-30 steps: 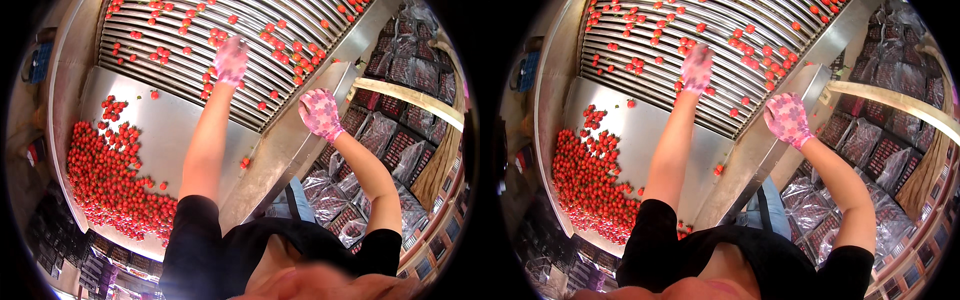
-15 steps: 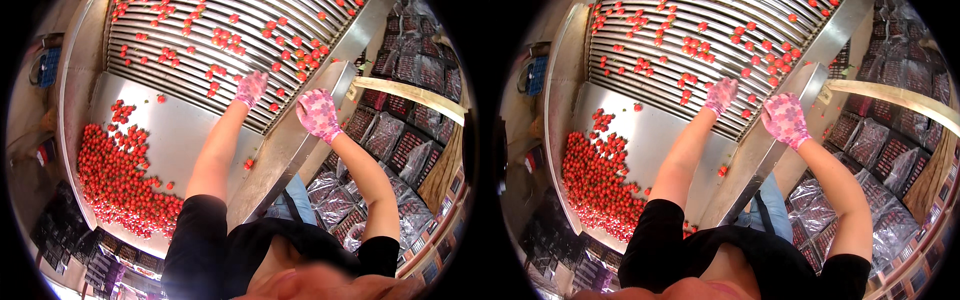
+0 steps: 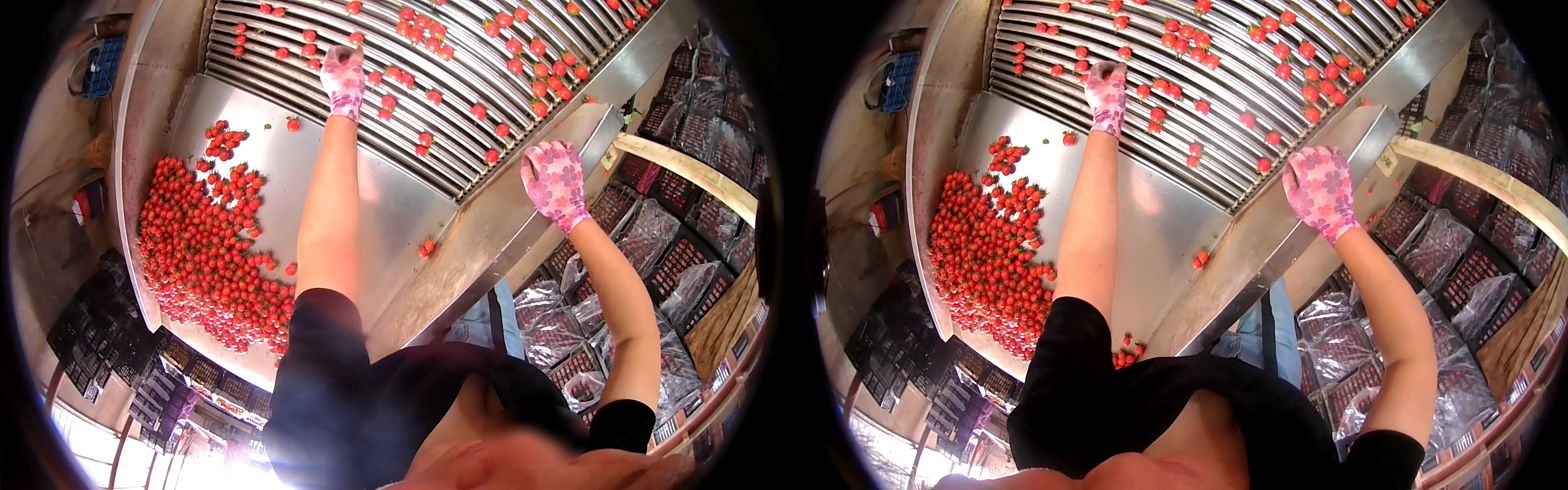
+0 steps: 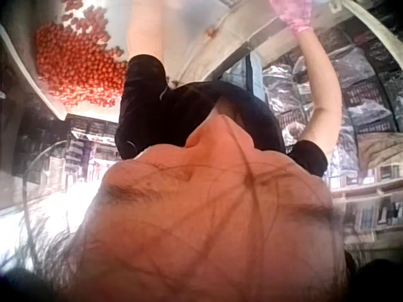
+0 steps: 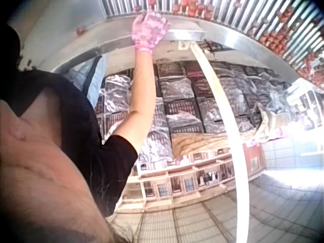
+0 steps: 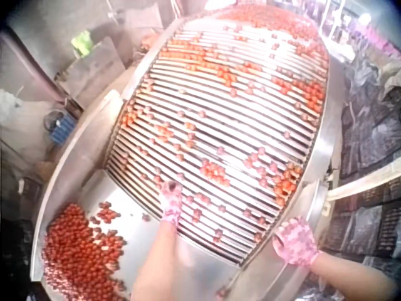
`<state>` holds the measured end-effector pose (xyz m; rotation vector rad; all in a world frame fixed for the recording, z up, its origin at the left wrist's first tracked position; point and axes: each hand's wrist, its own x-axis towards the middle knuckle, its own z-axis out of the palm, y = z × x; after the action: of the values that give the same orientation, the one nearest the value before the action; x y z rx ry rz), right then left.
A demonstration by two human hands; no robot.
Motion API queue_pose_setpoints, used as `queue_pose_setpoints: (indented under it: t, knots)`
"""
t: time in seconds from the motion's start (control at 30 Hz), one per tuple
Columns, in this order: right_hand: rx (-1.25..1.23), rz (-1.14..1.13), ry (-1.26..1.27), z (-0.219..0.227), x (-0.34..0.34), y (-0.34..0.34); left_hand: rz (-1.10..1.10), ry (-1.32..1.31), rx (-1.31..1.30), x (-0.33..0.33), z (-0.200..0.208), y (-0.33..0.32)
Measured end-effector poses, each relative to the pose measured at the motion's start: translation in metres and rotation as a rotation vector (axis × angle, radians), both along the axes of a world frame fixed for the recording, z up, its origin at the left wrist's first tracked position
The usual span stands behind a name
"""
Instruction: The person sorts small red tomatoes on a moving conveyor belt, using their gloved hands to move the tomatoes between different sections of the belt and into crates.
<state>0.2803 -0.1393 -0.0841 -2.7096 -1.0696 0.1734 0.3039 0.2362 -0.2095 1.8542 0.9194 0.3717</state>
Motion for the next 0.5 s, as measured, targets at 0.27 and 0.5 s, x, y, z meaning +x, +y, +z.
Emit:
queue_pose_setpoints:
  t: [0.27, 0.5]
  knots:
    - [0.069, 0.014, -0.036, 0.000, -0.002, -0.003, -0.556, 0.113, 0.413, 0.108, 0.043, -0.068]
    - [-0.023, -0.032, 0.028, 0.000, -0.003, -0.020, -0.952, 0.317, 0.368, 0.004, 0.006, -0.168]
